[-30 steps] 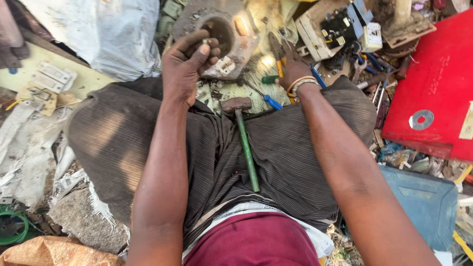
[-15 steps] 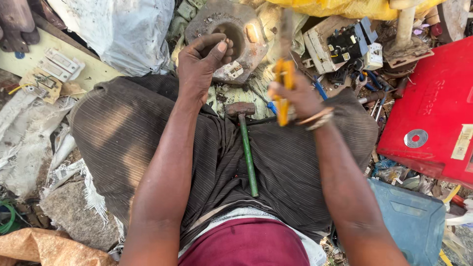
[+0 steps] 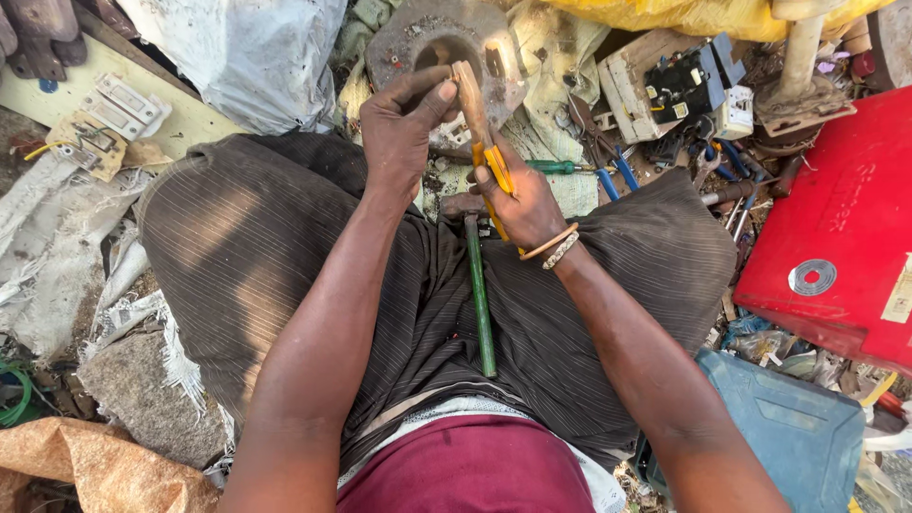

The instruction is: The person sits cross-legged and uses a hammer and screwdriver to disassemble a white plastic electrical component on a metal anvil. They repeatedly strike the component to break it apart and remove internal metal parts.

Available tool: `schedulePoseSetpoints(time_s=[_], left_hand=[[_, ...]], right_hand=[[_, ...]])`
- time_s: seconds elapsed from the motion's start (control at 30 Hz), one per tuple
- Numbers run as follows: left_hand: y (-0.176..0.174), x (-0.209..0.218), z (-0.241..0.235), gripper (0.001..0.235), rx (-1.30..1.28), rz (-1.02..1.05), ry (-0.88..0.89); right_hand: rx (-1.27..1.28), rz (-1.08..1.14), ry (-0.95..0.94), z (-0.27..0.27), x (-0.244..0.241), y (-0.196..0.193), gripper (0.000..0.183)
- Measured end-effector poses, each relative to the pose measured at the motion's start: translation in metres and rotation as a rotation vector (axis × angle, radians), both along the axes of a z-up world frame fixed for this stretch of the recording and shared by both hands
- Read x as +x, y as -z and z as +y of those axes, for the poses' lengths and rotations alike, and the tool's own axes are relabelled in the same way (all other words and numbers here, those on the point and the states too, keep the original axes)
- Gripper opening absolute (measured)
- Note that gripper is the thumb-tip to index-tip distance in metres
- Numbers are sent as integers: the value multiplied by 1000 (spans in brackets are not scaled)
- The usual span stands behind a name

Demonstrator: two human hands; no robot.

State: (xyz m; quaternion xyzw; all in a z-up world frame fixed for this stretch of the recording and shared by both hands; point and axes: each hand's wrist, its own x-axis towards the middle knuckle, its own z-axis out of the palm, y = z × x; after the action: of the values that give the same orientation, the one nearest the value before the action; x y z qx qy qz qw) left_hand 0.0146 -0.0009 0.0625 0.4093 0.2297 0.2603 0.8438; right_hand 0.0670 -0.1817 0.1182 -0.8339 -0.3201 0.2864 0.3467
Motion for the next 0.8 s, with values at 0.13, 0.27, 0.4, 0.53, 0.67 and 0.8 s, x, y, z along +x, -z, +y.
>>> schedulePoseSetpoints(time_s=[0.13, 0.27, 0.4, 0.53, 0.67, 0.8], left_hand=[[-2, 4, 0, 26, 46, 30, -26], [-5, 1, 1, 27, 138, 43, -28], [-5, -1, 1, 28, 198, 80, -25], [-5, 0, 1, 30, 227, 124, -18], [-8, 0, 2, 28, 239, 119, -24], [-11, -1, -2, 25, 288, 148, -43]], right_hand=[[-64, -42, 48, 2, -1, -3, 69], [-95, -73, 73, 6, -5, -6, 69], [13, -143, 41, 6, -7, -3, 66], [64, -7, 29, 2, -5, -1, 70], [77, 87, 28, 3, -4, -1, 72], [69, -9, 5, 5, -4, -4, 69]])
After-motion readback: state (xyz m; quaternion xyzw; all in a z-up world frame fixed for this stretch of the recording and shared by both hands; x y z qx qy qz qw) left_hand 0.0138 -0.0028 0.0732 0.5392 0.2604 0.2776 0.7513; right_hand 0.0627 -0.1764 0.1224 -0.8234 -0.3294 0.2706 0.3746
